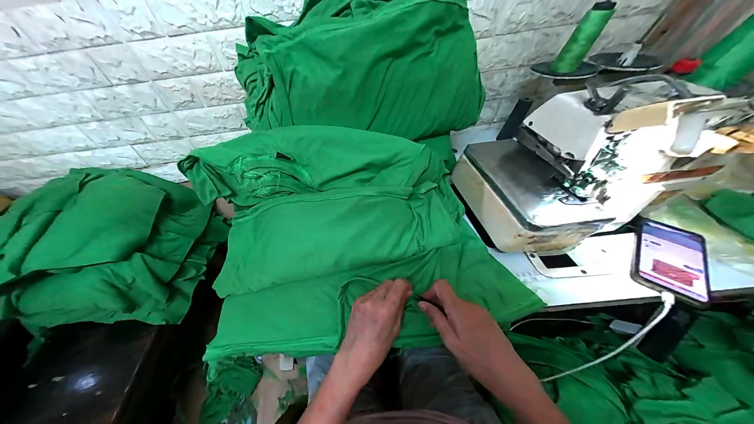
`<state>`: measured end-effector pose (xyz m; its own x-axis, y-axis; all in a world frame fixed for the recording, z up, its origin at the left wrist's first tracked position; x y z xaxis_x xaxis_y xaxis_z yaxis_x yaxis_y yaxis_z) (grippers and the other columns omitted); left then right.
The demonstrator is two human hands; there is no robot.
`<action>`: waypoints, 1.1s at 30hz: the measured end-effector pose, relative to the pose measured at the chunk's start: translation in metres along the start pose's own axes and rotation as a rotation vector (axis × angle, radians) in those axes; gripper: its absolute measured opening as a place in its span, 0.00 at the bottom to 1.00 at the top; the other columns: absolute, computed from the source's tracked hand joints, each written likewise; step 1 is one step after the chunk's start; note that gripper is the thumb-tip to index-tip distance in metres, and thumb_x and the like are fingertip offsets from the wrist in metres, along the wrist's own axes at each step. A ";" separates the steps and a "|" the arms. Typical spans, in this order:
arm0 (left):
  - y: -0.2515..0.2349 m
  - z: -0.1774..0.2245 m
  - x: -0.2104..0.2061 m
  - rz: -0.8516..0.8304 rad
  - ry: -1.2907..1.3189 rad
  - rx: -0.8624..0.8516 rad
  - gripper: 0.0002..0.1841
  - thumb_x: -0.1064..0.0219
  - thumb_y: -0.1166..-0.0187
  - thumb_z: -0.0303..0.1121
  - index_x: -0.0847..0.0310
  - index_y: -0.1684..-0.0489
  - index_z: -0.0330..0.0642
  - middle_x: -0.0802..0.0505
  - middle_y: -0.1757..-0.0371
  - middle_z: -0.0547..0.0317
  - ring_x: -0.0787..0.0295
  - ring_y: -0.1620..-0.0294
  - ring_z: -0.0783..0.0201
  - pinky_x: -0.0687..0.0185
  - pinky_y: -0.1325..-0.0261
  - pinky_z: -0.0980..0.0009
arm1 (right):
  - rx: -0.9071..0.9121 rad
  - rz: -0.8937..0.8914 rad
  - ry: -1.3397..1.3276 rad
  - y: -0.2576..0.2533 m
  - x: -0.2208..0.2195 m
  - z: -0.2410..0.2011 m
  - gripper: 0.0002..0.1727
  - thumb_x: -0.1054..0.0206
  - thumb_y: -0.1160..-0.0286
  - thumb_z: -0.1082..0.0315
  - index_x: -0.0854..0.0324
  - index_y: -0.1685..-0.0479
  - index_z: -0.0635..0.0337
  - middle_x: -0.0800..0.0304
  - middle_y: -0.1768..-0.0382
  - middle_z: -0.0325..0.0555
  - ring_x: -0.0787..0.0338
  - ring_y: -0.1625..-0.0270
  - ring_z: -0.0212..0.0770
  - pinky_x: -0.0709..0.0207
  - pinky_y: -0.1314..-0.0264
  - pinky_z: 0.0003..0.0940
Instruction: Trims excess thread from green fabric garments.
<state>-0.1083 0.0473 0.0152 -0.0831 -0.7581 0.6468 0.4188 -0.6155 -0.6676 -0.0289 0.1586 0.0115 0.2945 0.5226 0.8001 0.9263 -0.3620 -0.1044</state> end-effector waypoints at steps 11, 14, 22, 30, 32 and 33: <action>0.003 0.000 0.001 0.024 0.016 0.013 0.08 0.38 0.15 0.29 0.13 0.58 0.36 0.08 0.68 0.53 0.08 0.70 0.60 0.10 0.65 0.66 | 0.051 0.038 0.082 0.000 0.001 -0.005 0.13 0.42 0.12 0.58 0.20 0.50 0.59 0.14 0.73 0.46 0.10 0.72 0.50 0.18 0.71 0.51; 0.003 -0.001 0.000 0.022 0.017 0.012 0.08 0.39 0.15 0.29 0.13 0.58 0.36 0.08 0.68 0.53 0.08 0.69 0.60 0.10 0.65 0.66 | 0.053 0.027 0.066 -0.001 0.001 -0.003 0.13 0.42 0.12 0.57 0.20 0.50 0.58 0.14 0.74 0.45 0.10 0.72 0.49 0.18 0.71 0.50; 0.004 -0.001 -0.001 0.049 0.004 0.023 0.07 0.38 0.16 0.28 0.14 0.58 0.36 0.08 0.68 0.53 0.08 0.70 0.61 0.11 0.65 0.67 | 0.091 0.045 0.147 -0.002 0.001 -0.010 0.11 0.40 0.14 0.59 0.19 0.52 0.57 0.13 0.73 0.46 0.09 0.71 0.51 0.18 0.73 0.51; 0.031 -0.005 0.027 -0.040 0.347 0.176 0.11 0.44 0.11 0.29 0.17 0.54 0.33 0.12 0.70 0.54 0.15 0.73 0.67 0.16 0.66 0.74 | 0.097 0.073 -0.333 -0.003 -0.006 0.021 0.20 0.43 0.14 0.50 0.22 0.43 0.57 0.14 0.69 0.34 0.15 0.71 0.29 0.19 0.69 0.29; 0.055 -0.009 0.039 -0.158 0.434 0.214 0.11 0.44 0.10 0.30 0.17 0.54 0.33 0.13 0.72 0.55 0.17 0.75 0.69 0.17 0.67 0.75 | 0.117 0.098 -0.428 -0.002 -0.005 0.024 0.19 0.42 0.14 0.51 0.22 0.42 0.58 0.13 0.67 0.32 0.16 0.69 0.24 0.20 0.68 0.22; 0.070 -0.014 0.047 -0.223 0.450 0.250 0.11 0.44 0.11 0.30 0.17 0.55 0.34 0.13 0.73 0.54 0.18 0.76 0.68 0.18 0.68 0.74 | 0.124 0.112 -0.467 -0.002 -0.004 0.023 0.19 0.40 0.15 0.53 0.22 0.41 0.59 0.12 0.66 0.32 0.15 0.68 0.22 0.20 0.67 0.20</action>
<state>-0.0956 -0.0339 -0.0064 -0.5490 -0.6659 0.5051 0.5437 -0.7435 -0.3893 -0.0265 0.1749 -0.0052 0.4414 0.7862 0.4325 0.8956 -0.3561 -0.2667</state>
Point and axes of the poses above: each hand's wrist, its own y-axis away from the middle knuckle, its own x-axis out of the back of the hand, z = x × y, the point moved 7 cm from there along -y, towards the middle knuckle
